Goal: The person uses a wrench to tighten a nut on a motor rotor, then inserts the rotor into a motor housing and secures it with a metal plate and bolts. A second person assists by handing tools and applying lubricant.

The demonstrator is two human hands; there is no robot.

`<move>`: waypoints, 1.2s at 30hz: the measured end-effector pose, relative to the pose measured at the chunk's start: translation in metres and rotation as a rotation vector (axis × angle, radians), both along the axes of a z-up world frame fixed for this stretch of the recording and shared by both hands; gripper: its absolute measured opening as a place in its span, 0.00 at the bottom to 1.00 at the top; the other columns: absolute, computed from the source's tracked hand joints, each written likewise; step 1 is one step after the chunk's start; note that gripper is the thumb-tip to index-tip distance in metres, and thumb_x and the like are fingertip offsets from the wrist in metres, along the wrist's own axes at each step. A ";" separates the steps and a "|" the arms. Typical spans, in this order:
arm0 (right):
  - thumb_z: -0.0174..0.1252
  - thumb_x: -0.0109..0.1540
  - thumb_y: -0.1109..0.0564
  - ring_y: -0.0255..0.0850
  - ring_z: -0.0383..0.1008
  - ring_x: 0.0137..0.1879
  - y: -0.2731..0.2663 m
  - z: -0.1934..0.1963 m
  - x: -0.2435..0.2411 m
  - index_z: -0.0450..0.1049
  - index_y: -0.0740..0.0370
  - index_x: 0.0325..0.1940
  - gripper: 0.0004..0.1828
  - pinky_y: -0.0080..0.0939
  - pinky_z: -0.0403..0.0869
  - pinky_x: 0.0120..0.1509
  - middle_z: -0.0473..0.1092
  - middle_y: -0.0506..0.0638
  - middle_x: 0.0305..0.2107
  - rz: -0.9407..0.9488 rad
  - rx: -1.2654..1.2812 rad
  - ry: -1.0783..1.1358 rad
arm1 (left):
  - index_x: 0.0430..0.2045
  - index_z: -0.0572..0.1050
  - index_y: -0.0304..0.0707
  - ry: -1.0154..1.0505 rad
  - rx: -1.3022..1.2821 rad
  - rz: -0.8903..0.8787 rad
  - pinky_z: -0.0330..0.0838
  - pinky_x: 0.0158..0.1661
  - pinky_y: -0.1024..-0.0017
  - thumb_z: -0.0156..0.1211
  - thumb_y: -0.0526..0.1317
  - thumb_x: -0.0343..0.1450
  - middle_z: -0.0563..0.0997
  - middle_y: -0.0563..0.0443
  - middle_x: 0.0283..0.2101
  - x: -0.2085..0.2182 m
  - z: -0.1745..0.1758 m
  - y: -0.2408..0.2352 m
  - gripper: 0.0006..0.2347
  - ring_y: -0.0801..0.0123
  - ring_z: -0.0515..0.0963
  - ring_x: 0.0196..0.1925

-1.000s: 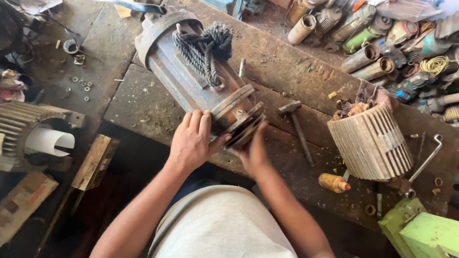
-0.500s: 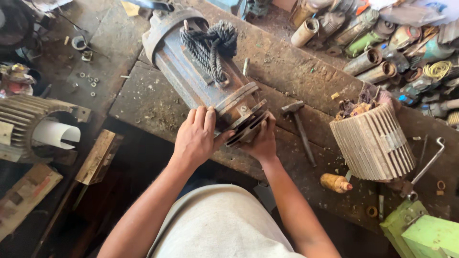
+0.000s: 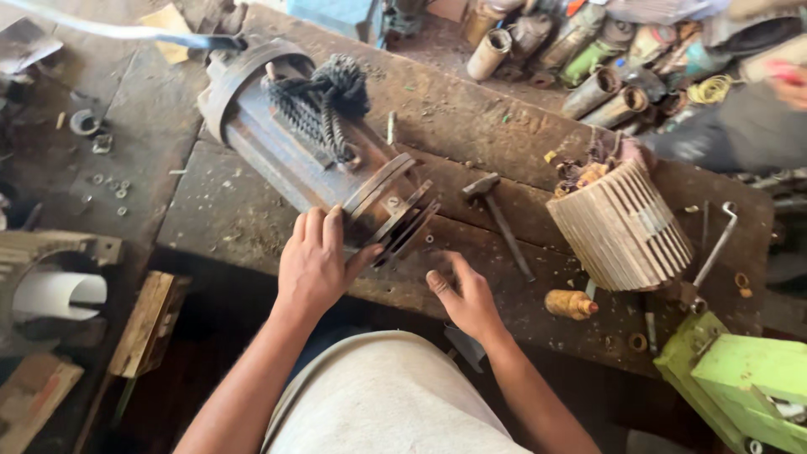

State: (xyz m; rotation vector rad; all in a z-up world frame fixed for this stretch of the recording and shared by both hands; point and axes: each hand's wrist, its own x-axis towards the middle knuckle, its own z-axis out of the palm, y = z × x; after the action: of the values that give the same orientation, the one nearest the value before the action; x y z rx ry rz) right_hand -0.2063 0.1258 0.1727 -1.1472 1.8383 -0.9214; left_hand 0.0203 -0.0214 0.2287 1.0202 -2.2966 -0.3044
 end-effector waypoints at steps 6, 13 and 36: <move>0.59 0.66 0.40 0.44 0.75 0.55 -0.013 0.004 0.020 0.64 0.60 0.69 0.34 0.45 0.72 0.57 0.73 0.57 0.51 -0.139 -0.226 0.088 | 0.52 0.70 0.21 0.042 0.121 -0.014 0.72 0.44 0.58 0.71 0.55 0.64 0.73 0.36 0.42 0.005 0.001 -0.004 0.33 0.46 0.74 0.45; 0.63 0.58 0.26 0.75 0.45 0.79 -0.062 -0.011 0.021 0.39 0.51 0.82 0.61 0.72 0.59 0.80 0.38 0.75 0.74 0.151 -0.738 0.651 | 0.55 0.69 0.28 0.154 0.199 -0.123 0.70 0.52 0.55 0.71 0.48 0.65 0.74 0.36 0.51 0.025 0.001 -0.015 0.29 0.45 0.73 0.51; 0.41 0.73 0.41 0.57 0.62 0.73 -0.020 -0.055 0.059 0.57 0.64 0.74 0.32 0.52 0.61 0.75 0.59 0.63 0.68 -0.466 -0.290 0.344 | 0.47 0.75 0.33 0.332 0.470 -0.128 0.76 0.43 0.63 0.64 0.34 0.69 0.77 0.41 0.46 0.096 -0.014 -0.044 0.13 0.55 0.81 0.42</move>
State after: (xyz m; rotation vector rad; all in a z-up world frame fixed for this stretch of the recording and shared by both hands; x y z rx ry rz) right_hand -0.1470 0.1058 0.1178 -1.1187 2.3718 -1.3546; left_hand 0.1168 -0.0650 0.2144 0.9505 -2.0281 -1.0240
